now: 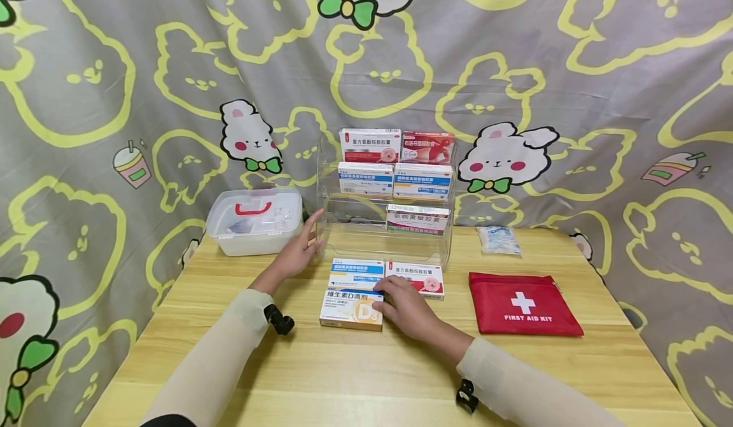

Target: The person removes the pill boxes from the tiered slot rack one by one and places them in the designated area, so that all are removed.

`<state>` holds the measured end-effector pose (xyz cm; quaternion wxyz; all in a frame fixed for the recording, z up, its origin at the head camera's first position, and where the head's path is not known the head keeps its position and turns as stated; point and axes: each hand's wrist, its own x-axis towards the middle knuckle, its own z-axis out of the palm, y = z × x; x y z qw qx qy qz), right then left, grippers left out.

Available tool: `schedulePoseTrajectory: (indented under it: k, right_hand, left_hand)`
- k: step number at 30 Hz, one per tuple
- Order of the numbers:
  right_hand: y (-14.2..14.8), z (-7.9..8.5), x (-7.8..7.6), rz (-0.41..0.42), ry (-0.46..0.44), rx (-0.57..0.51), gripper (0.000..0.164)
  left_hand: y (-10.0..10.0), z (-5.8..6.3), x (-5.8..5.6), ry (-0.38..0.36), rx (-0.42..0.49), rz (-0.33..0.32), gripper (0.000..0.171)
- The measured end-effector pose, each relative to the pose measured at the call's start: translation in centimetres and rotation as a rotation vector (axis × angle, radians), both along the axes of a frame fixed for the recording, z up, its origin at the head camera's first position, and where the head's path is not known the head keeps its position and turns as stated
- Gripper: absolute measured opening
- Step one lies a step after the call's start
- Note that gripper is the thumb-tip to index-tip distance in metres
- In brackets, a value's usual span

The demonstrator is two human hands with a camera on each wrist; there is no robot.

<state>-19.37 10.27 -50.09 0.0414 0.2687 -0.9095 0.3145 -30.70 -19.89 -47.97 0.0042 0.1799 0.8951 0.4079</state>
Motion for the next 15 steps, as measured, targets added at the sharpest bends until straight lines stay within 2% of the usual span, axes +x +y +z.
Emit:
schedulePoseTrajectory:
  k: [15]
  right_hand:
    - [-0.02,-0.06,-0.23,-0.016,-0.017,-0.028,0.027]
  left_hand:
    - [0.02,0.2,0.1,0.003,0.002,-0.014,0.075]
